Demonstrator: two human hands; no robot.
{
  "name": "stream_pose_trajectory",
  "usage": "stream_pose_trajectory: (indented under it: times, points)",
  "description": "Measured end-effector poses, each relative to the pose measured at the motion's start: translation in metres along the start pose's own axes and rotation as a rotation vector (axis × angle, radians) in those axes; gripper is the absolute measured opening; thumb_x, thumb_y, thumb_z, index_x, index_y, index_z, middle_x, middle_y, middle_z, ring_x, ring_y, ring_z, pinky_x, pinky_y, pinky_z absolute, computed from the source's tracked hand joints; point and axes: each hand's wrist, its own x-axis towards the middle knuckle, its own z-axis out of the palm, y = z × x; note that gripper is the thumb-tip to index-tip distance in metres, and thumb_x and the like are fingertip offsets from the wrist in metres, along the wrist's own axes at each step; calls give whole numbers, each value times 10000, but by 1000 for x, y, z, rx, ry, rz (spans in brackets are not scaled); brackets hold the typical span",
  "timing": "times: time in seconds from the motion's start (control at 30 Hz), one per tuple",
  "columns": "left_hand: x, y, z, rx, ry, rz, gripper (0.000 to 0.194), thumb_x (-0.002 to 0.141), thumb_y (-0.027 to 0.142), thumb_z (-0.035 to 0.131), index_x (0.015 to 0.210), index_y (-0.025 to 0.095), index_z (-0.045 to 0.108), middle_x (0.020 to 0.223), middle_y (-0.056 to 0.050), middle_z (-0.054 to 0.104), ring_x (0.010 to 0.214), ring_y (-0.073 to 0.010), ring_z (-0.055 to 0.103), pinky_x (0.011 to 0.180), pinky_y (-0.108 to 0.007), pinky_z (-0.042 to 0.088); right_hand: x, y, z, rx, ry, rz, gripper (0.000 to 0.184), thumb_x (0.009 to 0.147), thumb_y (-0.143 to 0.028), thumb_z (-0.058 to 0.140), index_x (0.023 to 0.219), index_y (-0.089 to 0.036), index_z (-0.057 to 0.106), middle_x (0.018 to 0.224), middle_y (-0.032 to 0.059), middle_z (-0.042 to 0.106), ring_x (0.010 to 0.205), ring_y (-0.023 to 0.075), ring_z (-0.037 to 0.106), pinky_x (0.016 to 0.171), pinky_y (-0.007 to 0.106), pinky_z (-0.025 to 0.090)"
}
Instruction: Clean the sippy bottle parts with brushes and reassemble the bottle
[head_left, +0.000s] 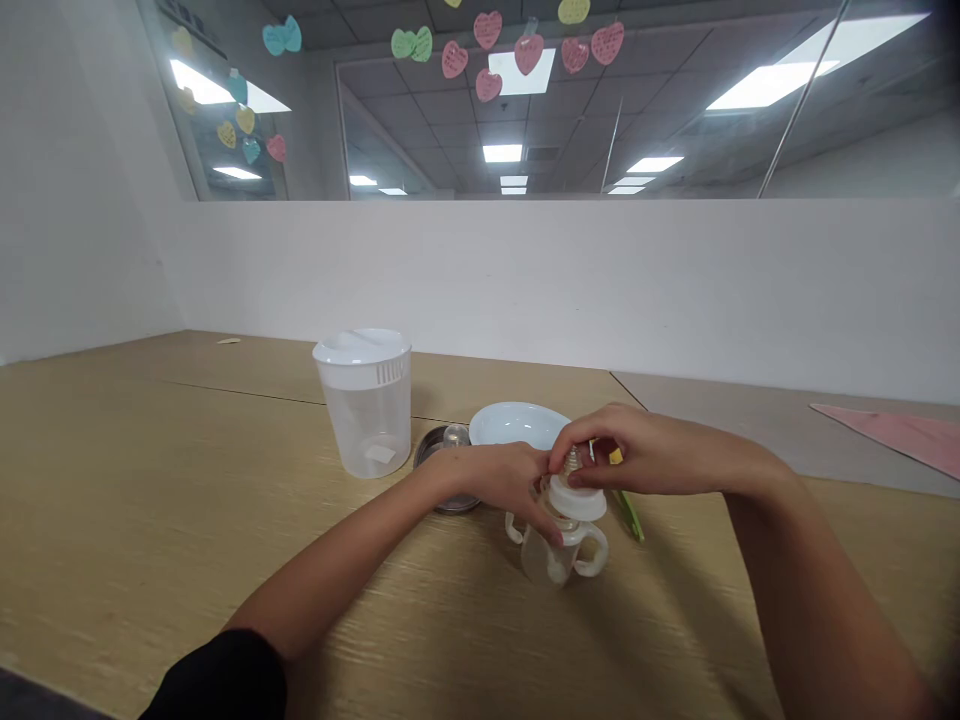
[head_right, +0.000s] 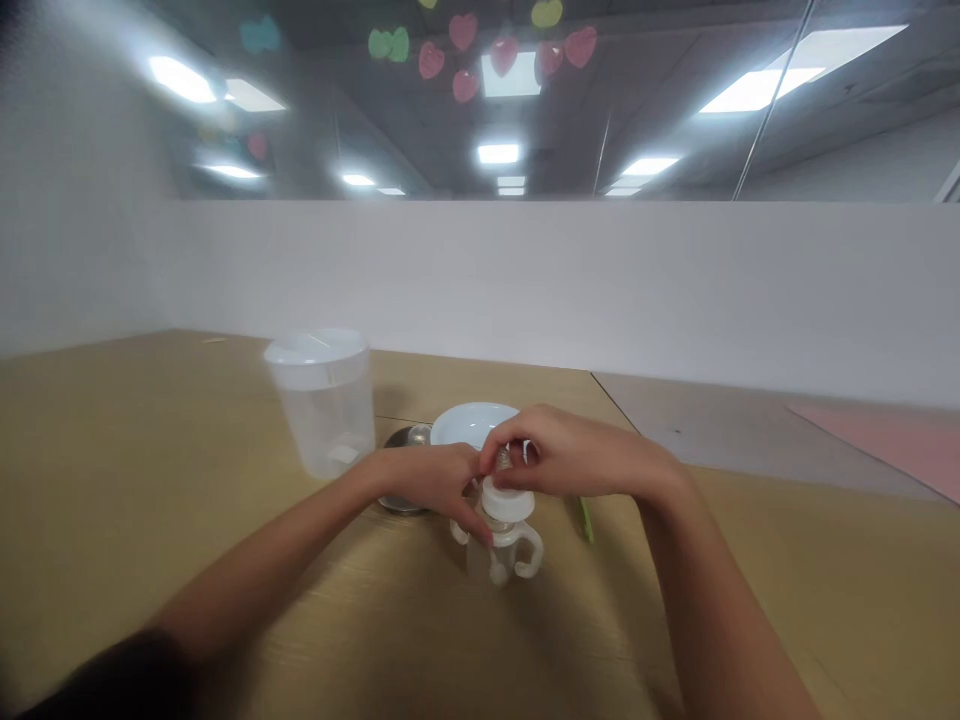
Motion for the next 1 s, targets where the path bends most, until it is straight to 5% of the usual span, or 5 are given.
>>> stream_pose_trajectory:
  times: [0.23, 0.4, 1.0]
  points:
    - [1, -3, -1, 30, -6, 32, 392, 624, 454, 676, 896, 199, 556, 902, 10, 569, 817, -148, 531, 689, -222, 384, -3, -5, -2, -15, 12, -27, 247, 781, -257, 511, 991, -251, 640, 896, 13, 639, 740, 141, 538, 593, 245, 372]
    - [2, -4, -2, 69, -18, 20, 396, 609, 480, 664, 844, 188, 538, 768, 18, 538, 727, -146, 521, 617, -227, 373, -2, -4, -2, -64, 45, -3, 262, 766, -234, 514, 1002, -274, 620, 939, -9, 634, 727, 133, 523, 594, 245, 369]
    - [2, -8, -1, 33, 26, -16, 590, 565, 467, 694, 1056, 205, 498, 957, -13, 596, 864, -179, 555, 698, -245, 416, 1, 0, 2, -16, -26, -20, 219, 766, -187, 465, 925, -219, 612, 870, 24, 601, 710, 135, 498, 593, 244, 369]
